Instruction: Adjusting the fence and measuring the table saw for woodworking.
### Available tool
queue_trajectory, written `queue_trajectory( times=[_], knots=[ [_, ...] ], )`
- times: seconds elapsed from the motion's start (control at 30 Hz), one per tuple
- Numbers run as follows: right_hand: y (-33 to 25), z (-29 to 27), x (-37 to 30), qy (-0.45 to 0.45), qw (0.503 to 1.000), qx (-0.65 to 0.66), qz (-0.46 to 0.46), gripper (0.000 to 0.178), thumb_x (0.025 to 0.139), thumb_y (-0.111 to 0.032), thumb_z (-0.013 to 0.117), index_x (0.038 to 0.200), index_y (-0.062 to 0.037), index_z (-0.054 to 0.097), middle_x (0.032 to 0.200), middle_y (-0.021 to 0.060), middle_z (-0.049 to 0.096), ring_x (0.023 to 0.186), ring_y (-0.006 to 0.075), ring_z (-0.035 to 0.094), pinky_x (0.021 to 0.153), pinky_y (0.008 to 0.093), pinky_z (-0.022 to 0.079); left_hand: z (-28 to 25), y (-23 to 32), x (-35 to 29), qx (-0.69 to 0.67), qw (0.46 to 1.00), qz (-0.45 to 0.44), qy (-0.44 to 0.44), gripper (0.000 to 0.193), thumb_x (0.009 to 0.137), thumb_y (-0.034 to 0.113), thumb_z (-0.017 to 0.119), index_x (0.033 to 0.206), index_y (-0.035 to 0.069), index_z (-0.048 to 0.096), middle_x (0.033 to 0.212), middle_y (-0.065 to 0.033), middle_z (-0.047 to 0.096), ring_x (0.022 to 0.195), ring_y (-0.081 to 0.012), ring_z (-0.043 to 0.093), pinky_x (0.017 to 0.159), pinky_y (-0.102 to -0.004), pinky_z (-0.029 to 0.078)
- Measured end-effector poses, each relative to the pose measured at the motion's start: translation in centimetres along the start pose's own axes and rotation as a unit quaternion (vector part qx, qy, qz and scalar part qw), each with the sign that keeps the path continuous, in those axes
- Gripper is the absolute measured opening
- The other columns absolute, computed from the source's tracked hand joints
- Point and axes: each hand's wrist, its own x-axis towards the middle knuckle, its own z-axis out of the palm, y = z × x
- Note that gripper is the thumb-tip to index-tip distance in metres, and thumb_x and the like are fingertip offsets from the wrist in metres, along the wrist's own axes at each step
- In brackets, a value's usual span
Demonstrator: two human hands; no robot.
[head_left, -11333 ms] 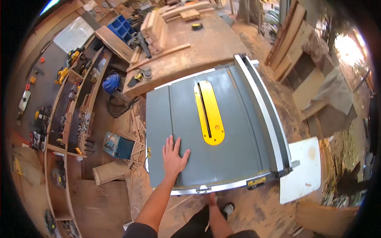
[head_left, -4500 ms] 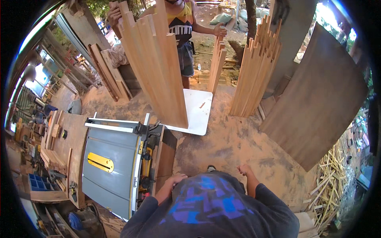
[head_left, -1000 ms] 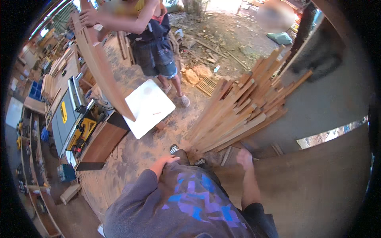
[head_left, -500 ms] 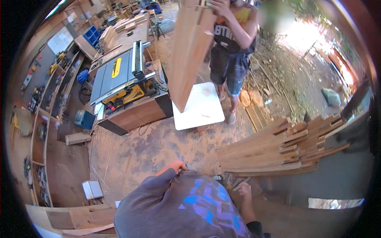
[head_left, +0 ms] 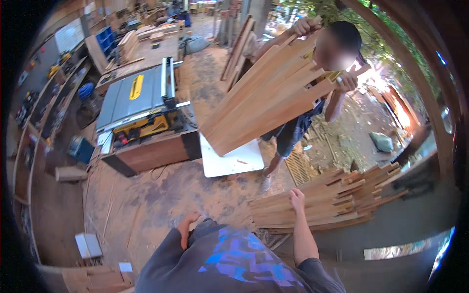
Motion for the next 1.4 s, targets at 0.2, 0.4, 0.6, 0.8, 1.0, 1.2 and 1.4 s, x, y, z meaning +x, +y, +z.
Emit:
queue_trajectory(
  times=[0.2, 0.4, 0.6, 0.8, 1.0, 1.2, 1.4],
  knots=[
    [-8.3, -1.3, 2.6, 0.143, 0.981, 0.123, 0.041, 0.029, 0.102, -0.034, 0.065, 0.109, -0.0066, 0.073, 0.084, 0.002, 0.068, 0.061, 0.0082, 0.059, 0.052, 0.0231, 0.049, -1.9, -12.3, -6.6, -0.15, 0.988, 0.036, -0.002, 0.045, 0.092, 0.033, 0.056, 0.117, -0.002, 0.071, 0.126, -0.0263, 0.067, 0.125, -0.0388, 0.06, 0.104, -0.0437, 0.047],
    [-20.7, -5.0, 0.2, 0.266, 0.938, 0.191, -0.114, 0.032, 0.105, -0.03, 0.059, 0.121, -0.0039, 0.069, 0.105, 0.0044, 0.07, 0.084, 0.0097, 0.065, 0.065, 0.0233, 0.055, -3.3, -14.6, -6.4, -0.188, 0.977, -0.069, -0.071, 0.042, 0.093, 0.034, 0.057, 0.111, 0.0, 0.073, 0.119, -0.0232, 0.071, 0.117, -0.0342, 0.065, 0.099, -0.0441, 0.049],
    [-33.6, -10.7, -3.0, 0.272, 0.936, 0.133, -0.18, 0.044, 0.103, -0.025, 0.062, 0.14, -0.0004, 0.057, 0.129, 0.0113, 0.064, 0.107, 0.0125, 0.064, 0.082, 0.0228, 0.053, -6.0, -8.1, 2.1, -0.059, 0.991, -0.099, -0.075, 0.051, 0.093, 0.042, 0.058, 0.116, -0.001, 0.073, 0.12, -0.0232, 0.071, 0.117, -0.0325, 0.066, 0.1, -0.0426, 0.049],
    [-34.2, -6.6, -3.9, 0.228, 0.949, 0.176, -0.129, 0.087, 0.088, -0.021, 0.078, 0.157, 0.0018, 0.029, 0.146, 0.0237, 0.049, 0.132, 0.0292, 0.052, 0.108, 0.0402, 0.045, -4.2, -4.0, 8.3, -0.007, 0.999, 0.048, 0.007, 0.04, 0.096, 0.038, 0.061, 0.11, 0.002, 0.072, 0.1, -0.008, 0.073, 0.088, -0.0217, 0.065, 0.081, -0.0374, 0.052],
    [-28.4, -5.4, -6.9, 0.3, 0.945, 0.032, -0.13, 0.097, 0.083, -0.024, 0.082, 0.157, 0.0041, 0.026, 0.152, 0.0267, 0.045, 0.137, 0.0324, 0.049, 0.109, 0.0411, 0.043, -2.3, 1.7, 5.3, -0.089, 0.99, 0.097, -0.048, 0.036, 0.095, 0.036, 0.062, 0.107, 0.004, 0.074, 0.095, -0.0067, 0.073, 0.083, -0.0184, 0.065, 0.077, -0.036, 0.052],
    [-17.3, -8.2, -8.6, 0.3, 0.951, -0.056, -0.044, 0.09, 0.081, -0.021, 0.082, 0.151, 0.0102, 0.035, 0.144, 0.0286, 0.053, 0.132, 0.0374, 0.054, 0.111, 0.0401, 0.041, -0.9, -6.4, 0.7, 0.047, 0.993, -0.042, -0.099, 0.041, 0.091, 0.037, 0.065, 0.111, 0.001, 0.074, 0.106, -0.0189, 0.075, 0.101, -0.0253, 0.07, 0.092, -0.0394, 0.052],
    [-5.8, -13.4, -8.4, 0.285, 0.953, -0.093, -0.034, 0.074, 0.08, -0.012, 0.082, 0.141, 0.0069, 0.045, 0.132, 0.0219, 0.062, 0.123, 0.0314, 0.06, 0.102, 0.0382, 0.046, 1.3, -6.2, -3.9, -0.102, 0.987, -0.124, -0.02, 0.048, 0.091, 0.039, 0.065, 0.118, 0.0, 0.072, 0.113, -0.018, 0.075, 0.111, -0.0304, 0.068, 0.098, -0.0423, 0.05]
  ],
)
